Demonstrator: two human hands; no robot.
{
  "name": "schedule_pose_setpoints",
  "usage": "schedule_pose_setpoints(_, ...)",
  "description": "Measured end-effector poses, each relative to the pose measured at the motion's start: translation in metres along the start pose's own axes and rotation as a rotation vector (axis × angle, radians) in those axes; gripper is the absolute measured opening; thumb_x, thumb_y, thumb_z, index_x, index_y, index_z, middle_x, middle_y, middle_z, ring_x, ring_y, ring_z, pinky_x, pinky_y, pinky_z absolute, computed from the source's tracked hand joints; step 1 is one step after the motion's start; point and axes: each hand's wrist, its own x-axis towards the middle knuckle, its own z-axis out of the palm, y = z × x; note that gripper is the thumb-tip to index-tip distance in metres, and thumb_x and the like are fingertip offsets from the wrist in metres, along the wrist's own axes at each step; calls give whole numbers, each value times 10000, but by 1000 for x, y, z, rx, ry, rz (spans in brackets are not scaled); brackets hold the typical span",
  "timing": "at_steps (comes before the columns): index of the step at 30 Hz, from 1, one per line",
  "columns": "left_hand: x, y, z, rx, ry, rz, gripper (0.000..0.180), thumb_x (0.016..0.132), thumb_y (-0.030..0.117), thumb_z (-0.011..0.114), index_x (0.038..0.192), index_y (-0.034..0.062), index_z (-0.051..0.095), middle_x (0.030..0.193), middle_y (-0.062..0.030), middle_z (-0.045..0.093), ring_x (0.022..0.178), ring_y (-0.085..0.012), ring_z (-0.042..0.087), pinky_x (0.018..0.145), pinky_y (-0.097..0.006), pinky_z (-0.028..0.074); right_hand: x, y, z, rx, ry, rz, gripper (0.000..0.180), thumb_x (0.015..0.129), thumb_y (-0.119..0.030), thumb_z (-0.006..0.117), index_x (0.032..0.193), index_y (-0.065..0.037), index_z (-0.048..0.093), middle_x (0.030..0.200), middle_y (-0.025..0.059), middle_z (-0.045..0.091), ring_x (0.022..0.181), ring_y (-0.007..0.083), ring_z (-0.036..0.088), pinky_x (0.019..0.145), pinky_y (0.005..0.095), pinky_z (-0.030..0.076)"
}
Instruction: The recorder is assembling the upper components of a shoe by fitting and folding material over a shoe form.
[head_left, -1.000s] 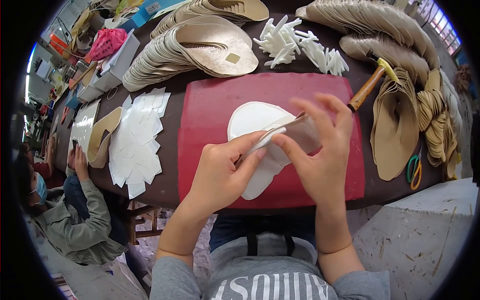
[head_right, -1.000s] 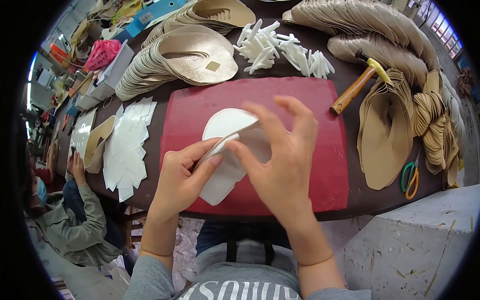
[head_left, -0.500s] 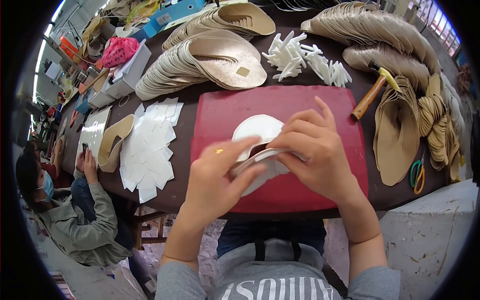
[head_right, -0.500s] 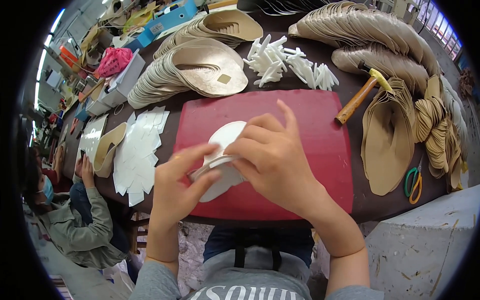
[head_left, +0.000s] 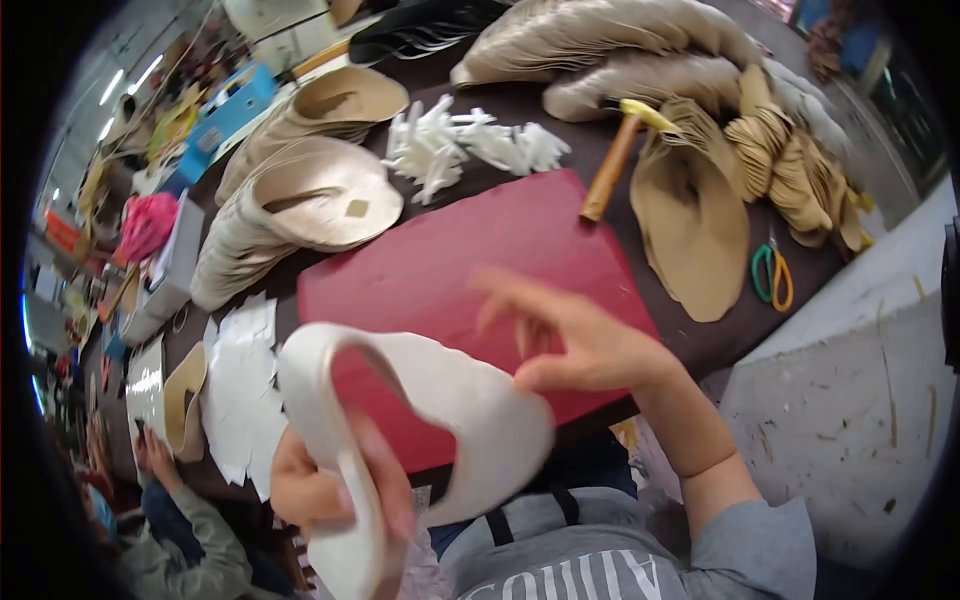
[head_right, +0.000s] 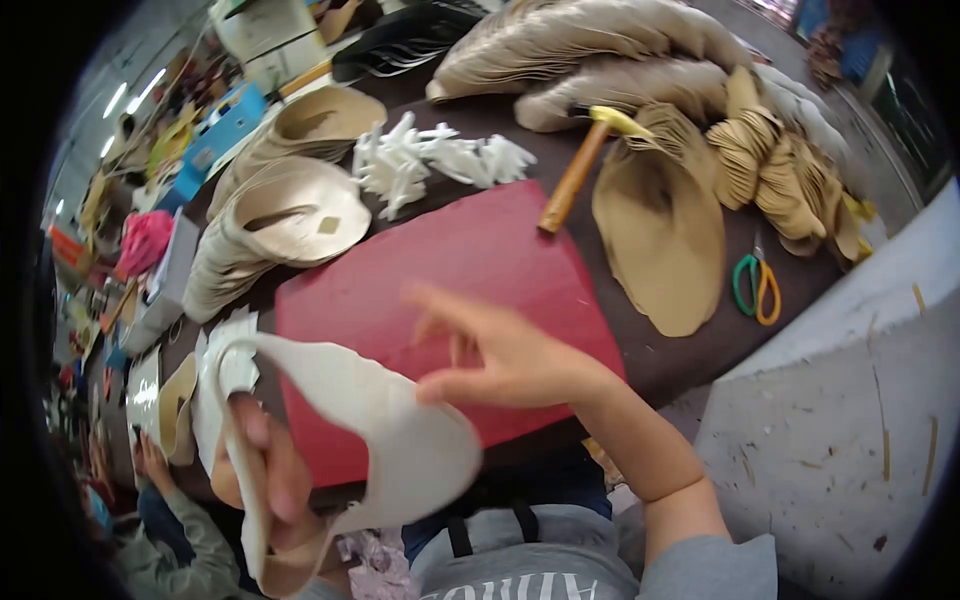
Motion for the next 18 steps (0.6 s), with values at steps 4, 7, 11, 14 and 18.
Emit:
schedule_pose_setpoints(4,58,4,-55,1568,-22,-452,250,782,-69,481,998,-53,606,908,-164,666,707,-293,620,677,-364,496,-57,50,-41,-82,-48,133,146,790,-128,713,862,-2,698,714,0,651,561,106,510,513,229,411)
schedule_pose_setpoints(7,91,-30,-104,2288,297,-552,343,838,35,523,1180,33,542,1202,-180,587,865,-347,606,771,-422,485,-69,72,-26,-589,301,-113,98,798,-80,684,840,9,692,669,30,654,496,119,503,478,236,410)
schedule_pose_setpoints(11,97,-88,-108,2660,116,207,369,821,69,594,1188,70,557,1261,-137,563,969,-306,599,854,-422,477,-69,79,-74,-876,853,-282,105,766,-61,708,854,-9,688,756,42,670,533,157,535,492,264,431)
schedule_pose_setpoints(14,59,-123,-65,2230,-259,265,366,805,121,644,1165,99,586,1270,-113,550,1120,-263,553,976,-428,417,-70,71,-132,-1356,1079,-48,136,763,-115,707,879,-55,670,758,18,624,615,192,546,645,297,440)
schedule_pose_setpoints(18,25,-127,-65,1902,-630,-71,266,799,129,636,1065,119,654,1256,-71,580,1209,-266,512,1053,-458,349,-72,100,-185,-1480,950,-99,106,772,-160,684,835,-79,660,749,24,620,701,206,567,788,326,407)
